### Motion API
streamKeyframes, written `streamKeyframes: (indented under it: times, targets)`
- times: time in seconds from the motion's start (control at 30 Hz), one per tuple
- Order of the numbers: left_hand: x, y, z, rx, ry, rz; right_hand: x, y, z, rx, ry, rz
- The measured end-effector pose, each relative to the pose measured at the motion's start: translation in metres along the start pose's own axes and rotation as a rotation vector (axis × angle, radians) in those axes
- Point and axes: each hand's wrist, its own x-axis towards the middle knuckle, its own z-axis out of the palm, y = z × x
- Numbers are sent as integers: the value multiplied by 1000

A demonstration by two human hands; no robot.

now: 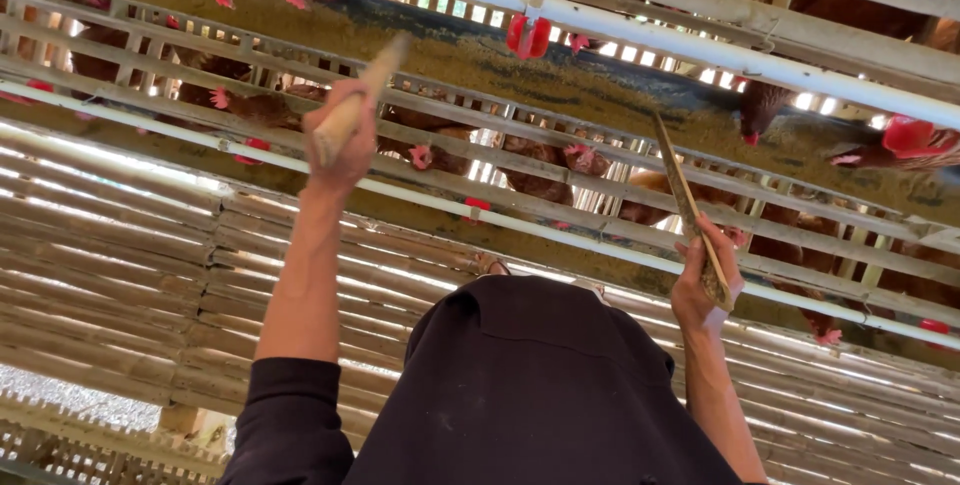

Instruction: Spreading and leveling chicken feed in a long trough using manual wooden scrapers in a poultry house.

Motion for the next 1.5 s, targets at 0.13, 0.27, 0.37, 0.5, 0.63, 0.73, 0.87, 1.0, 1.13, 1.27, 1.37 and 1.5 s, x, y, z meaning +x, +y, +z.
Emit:
streamKeyframes:
  times: [0.13,0.27,0.37,0.5,0.63,0.73,0.87,1.0,1.13,1.27,1.37,1.5]
  targets:
    - [-2,41,47,-137,-65,50,3,-14,8,0,-5,-21]
    - [16,33,37,-199,-220,-6,0,-15,7,4,11,-5]
    - [22,1,12,-160,-242,21,-5,-16,4,7,33,11]
    - [40,-12,-29,-21,-169,48,-8,-18,2,9,65,21]
    - [41,-7,-56,159,-91,56,-8,-19,3,10,65,13]
    - [32,-20,-46,219,-52,-10,-6,-22,7,-15,61,-1]
    - [16,-32,-22,317,-86,15,-1,-32,12,-20,22,2]
    - [-5,-6,9,350,-122,65,1,-30,14,-8,-33,8]
    - [-4,7,11,349,-92,73,-1,-33,17,-13,-36,10]
    - [-16,-3,32,312,-54,37,-4,-36,26,14,-35,-3]
    - [-11,66,32,188,-80,-7,-3,-39,35,28,-18,-18]
    - [-24,44,42,170,-50,-29,-7,-48,43,44,-29,-26]
